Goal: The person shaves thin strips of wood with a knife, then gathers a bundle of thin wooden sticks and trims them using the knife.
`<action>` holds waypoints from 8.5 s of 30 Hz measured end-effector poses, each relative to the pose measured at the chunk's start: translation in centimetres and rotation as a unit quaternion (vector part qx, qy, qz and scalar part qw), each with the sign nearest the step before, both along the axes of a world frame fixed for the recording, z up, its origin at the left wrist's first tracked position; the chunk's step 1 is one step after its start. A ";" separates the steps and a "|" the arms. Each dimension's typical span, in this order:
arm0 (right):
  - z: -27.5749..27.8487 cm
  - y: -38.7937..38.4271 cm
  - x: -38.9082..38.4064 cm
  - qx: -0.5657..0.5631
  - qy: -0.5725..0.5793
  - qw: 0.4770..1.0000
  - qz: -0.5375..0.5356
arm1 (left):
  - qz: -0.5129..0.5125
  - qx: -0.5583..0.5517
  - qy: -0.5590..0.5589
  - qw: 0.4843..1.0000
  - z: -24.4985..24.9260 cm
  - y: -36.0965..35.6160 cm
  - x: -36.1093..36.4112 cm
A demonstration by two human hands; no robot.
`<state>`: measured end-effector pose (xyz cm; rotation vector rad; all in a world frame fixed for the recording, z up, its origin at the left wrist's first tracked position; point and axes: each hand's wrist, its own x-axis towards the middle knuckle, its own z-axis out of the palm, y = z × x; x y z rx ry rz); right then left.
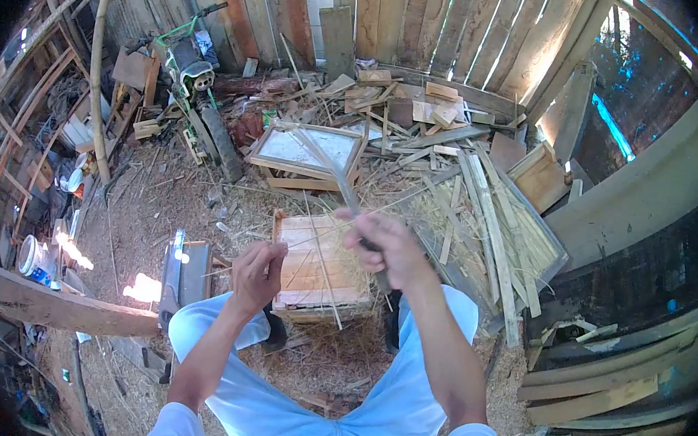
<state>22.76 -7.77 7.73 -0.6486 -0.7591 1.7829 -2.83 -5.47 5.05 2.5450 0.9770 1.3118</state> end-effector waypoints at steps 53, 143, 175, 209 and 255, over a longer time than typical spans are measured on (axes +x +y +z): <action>1.2 -0.4 2.3 0.030 -0.100 0.991 -0.085 | 0.067 -0.035 -0.042 0.996 -0.1 1.8 -1.3; 0.8 0.9 3.9 0.004 -0.183 0.969 -0.164 | -0.034 -0.202 -0.043 0.978 1.3 0.6 -1.5; 0.3 0.7 -2.2 0.005 -0.147 0.988 0.041 | -0.029 -0.209 -0.045 0.977 0.8 0.4 -0.6; 0.8 0.3 -1.2 0.023 -0.093 0.995 0.015 | -0.040 -0.147 -0.049 0.987 0.6 0.5 -1.1; 0.4 0.4 0.2 -0.010 -0.131 0.987 -0.089 | 0.035 -0.137 -0.063 0.988 -0.6 2.7 -1.3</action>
